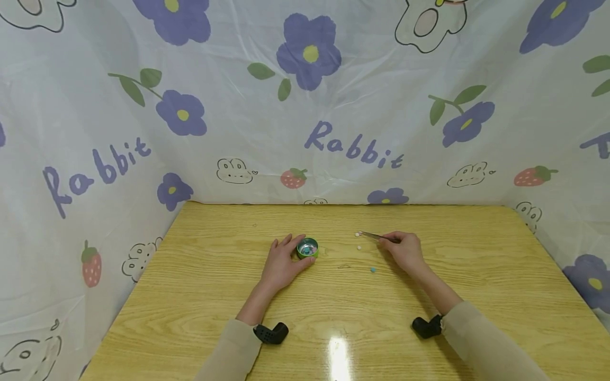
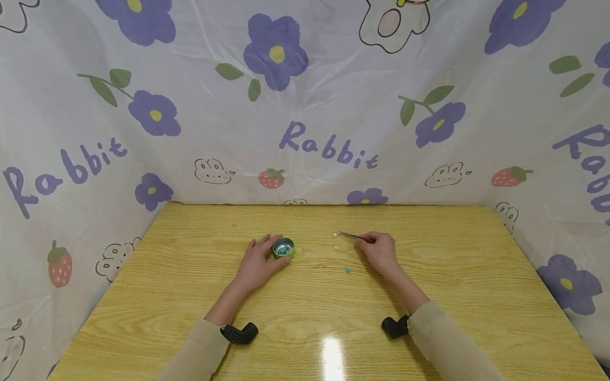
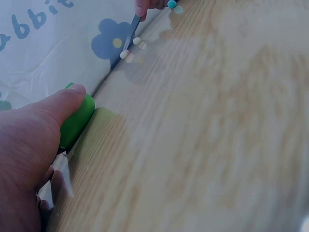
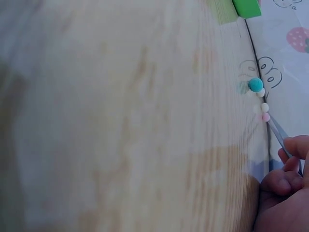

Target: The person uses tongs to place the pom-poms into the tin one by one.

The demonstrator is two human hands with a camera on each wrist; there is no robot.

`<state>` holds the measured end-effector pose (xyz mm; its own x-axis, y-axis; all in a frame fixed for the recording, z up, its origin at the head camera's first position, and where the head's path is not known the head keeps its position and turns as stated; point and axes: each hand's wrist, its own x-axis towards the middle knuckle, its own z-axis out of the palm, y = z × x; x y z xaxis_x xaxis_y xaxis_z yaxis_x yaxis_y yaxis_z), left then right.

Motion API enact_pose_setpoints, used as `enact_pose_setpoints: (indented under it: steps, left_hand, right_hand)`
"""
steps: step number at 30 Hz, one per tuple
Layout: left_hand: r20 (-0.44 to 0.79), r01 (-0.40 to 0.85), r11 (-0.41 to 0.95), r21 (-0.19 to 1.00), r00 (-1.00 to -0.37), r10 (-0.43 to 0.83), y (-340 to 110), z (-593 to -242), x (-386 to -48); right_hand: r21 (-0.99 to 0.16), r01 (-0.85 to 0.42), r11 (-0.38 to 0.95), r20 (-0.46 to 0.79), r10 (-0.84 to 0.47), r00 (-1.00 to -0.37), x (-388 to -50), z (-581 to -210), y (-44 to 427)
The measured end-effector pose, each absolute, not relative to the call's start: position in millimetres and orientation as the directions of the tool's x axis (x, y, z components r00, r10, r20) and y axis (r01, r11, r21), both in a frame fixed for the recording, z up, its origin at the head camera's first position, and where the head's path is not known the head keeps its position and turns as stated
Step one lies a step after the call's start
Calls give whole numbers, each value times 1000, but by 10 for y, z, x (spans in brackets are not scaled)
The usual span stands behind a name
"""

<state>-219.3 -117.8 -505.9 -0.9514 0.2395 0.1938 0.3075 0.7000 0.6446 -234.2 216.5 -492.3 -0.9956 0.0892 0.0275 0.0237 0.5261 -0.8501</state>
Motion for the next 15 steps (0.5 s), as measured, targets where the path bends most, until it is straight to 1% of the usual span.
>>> enact_pose_setpoints:
  steps: [15]
  left_hand:
    - [200, 310, 706, 636, -951, 238, -1183, -5064, -2190]
  right_hand:
    - [-839, -4, 544, 57, 81, -995, -2314, -4934, 2156]
